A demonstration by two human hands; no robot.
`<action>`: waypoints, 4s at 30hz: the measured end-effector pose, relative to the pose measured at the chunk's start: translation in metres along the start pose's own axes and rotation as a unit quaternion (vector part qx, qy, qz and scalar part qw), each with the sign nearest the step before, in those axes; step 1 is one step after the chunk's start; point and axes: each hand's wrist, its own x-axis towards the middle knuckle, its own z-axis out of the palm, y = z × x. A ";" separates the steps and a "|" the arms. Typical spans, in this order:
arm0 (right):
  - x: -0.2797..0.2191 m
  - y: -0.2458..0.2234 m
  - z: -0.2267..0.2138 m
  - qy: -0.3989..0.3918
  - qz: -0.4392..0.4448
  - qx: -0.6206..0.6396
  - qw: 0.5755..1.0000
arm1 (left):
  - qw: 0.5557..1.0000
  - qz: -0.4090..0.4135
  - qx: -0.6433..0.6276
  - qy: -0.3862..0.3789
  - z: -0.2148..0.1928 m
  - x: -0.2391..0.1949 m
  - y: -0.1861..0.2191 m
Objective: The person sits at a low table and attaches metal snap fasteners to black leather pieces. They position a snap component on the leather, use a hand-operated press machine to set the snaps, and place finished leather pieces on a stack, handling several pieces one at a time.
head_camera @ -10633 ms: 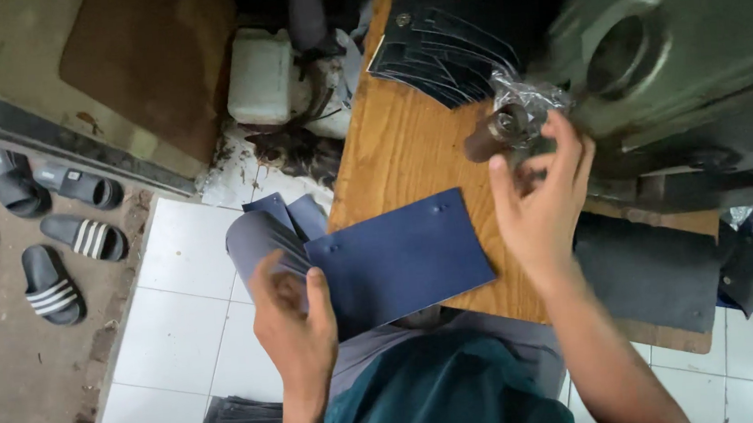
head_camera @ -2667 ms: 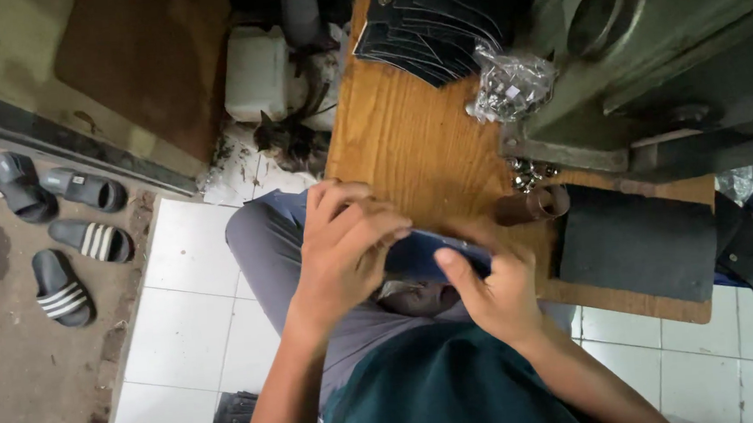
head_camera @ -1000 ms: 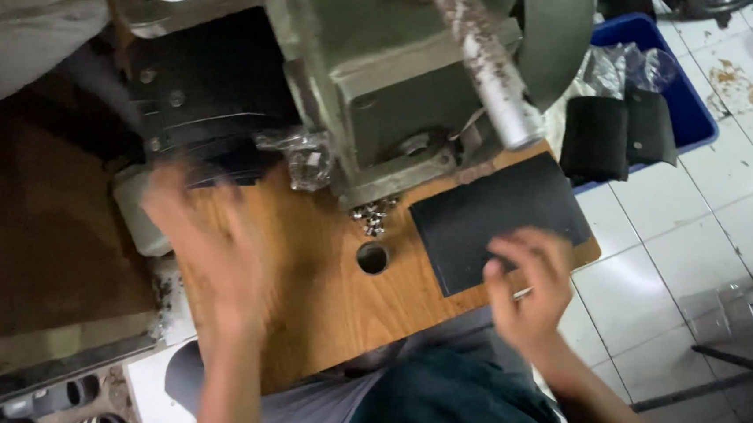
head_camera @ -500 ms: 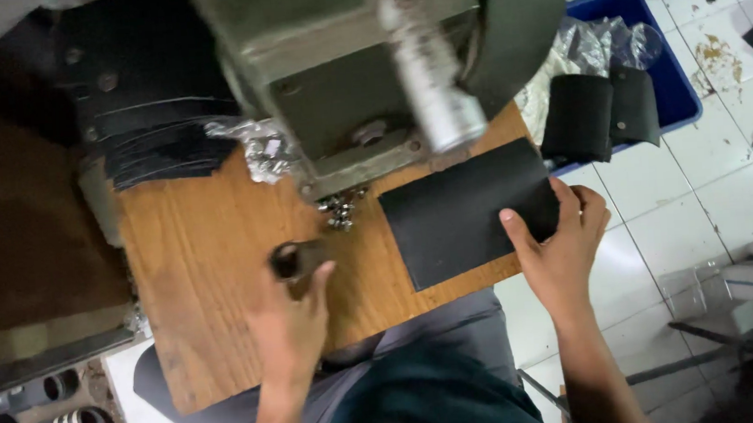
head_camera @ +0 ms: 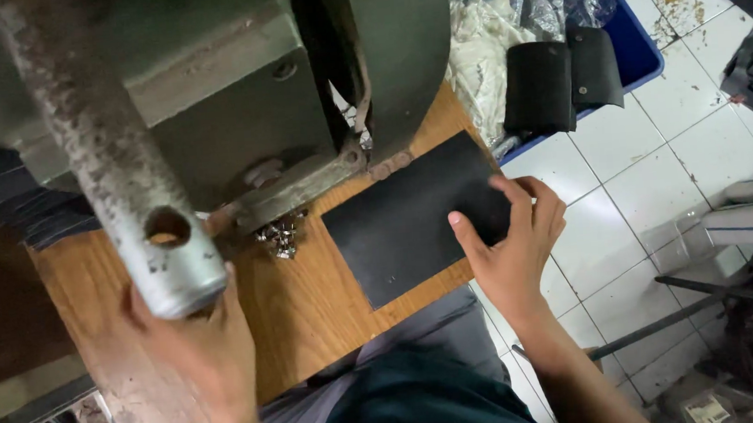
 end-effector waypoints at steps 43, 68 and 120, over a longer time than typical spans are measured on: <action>-0.024 -0.137 0.026 -0.214 -0.200 0.322 0.901 | 0.940 -0.207 0.043 0.268 -0.114 -0.100 -0.048; 0.000 -0.150 0.028 -0.234 -0.054 0.383 0.892 | 0.940 0.016 0.009 0.340 -0.082 -0.102 -0.026; -0.014 -0.160 0.014 -0.123 -0.261 0.260 0.921 | 0.890 -0.146 -0.428 0.054 -0.042 -0.086 -0.005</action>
